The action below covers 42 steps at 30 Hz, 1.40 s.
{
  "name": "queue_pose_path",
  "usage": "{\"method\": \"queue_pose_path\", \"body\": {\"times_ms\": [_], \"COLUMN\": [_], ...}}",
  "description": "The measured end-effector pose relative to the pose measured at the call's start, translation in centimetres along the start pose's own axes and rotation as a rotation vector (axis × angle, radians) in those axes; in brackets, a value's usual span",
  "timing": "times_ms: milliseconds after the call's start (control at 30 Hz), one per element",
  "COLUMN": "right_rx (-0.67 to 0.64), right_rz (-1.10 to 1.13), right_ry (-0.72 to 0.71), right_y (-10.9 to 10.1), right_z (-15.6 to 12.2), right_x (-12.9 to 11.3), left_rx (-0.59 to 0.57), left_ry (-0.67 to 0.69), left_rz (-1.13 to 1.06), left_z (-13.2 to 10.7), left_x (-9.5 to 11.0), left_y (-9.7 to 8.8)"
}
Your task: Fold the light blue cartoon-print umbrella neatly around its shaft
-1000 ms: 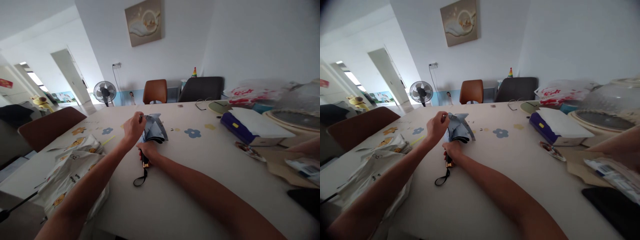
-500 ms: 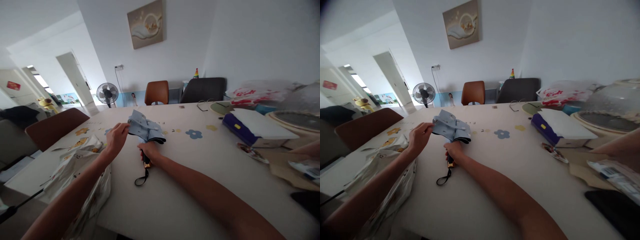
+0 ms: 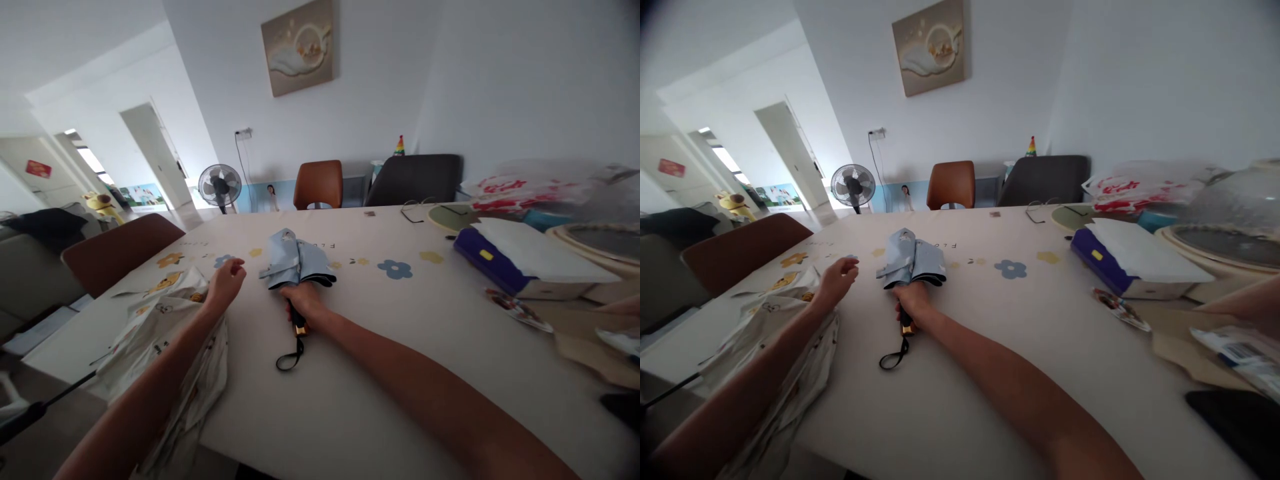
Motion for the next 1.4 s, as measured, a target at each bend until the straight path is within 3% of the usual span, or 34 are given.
{"method": "queue_pose_path", "body": {"times_ms": [67, 167, 233, 300, 367, 433, 500, 667, 800, 967, 1400], "right_rx": [0.000, 0.001, 0.014, 0.022, 0.012, -0.006, -0.017, -0.035, -0.036, -0.030, -0.025], "right_rz": [-0.013, 0.021, 0.059, 0.098, 0.116, 0.126, 0.129, 0.104, 0.094, 0.134, 0.178], "right_ry": [-0.029, -0.038, -0.005, 0.023, 0.017, -0.015, -0.039, -0.036, -0.040, -0.013, 0.041], "right_y": [-0.1, -0.2, -0.3, -0.4, -0.3, -0.2, -0.1, 0.0, 0.0, -0.1, -0.2], "right_z": [-0.2, -0.3, -0.3, -0.3, -0.2, -0.1, 0.0, 0.1, 0.2, 0.1, 0.1], "right_x": [-0.2, -0.3, -0.2, -0.1, -0.1, -0.1, 0.0, 0.1, 0.1, 0.1, 0.0], "left_rx": [-0.077, -0.332, -0.328, -0.149, -0.066, -0.154, -0.225, -0.181, -0.122, -0.092, -0.158], "left_ry": [-0.104, -0.324, -0.349, -0.201, 0.061, 0.333, 0.514, 0.760, 0.860, 0.940, 0.864], "left_rz": [-0.082, -0.269, -0.299, -0.243, -0.171, -0.083, 0.042, 0.359, 0.468, 0.448, 0.468], "left_z": [-0.1, -1.2, -1.6, -1.5, -1.7, -2.5, -3.4, -4.8, -5.2, -5.5, -5.2], "left_x": [0.5, 1.1, 1.4, 2.1, 3.4, 5.0, 6.2, 7.6, 7.1, 6.8, 5.4], "left_y": [1.2, 4.0, 4.8, 4.3, 3.9, 4.3, 4.5, 4.2, 4.1, 4.2, 5.0]}}
Point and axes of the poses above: each hand's wrist, its own z-axis towards the middle knuckle, its own y-axis out of the palm, x = y × z, the point moved 5 cm from there along z, towards the middle knuckle, and after that the axes turned 4 degrees about x, right-handed, at the moved point
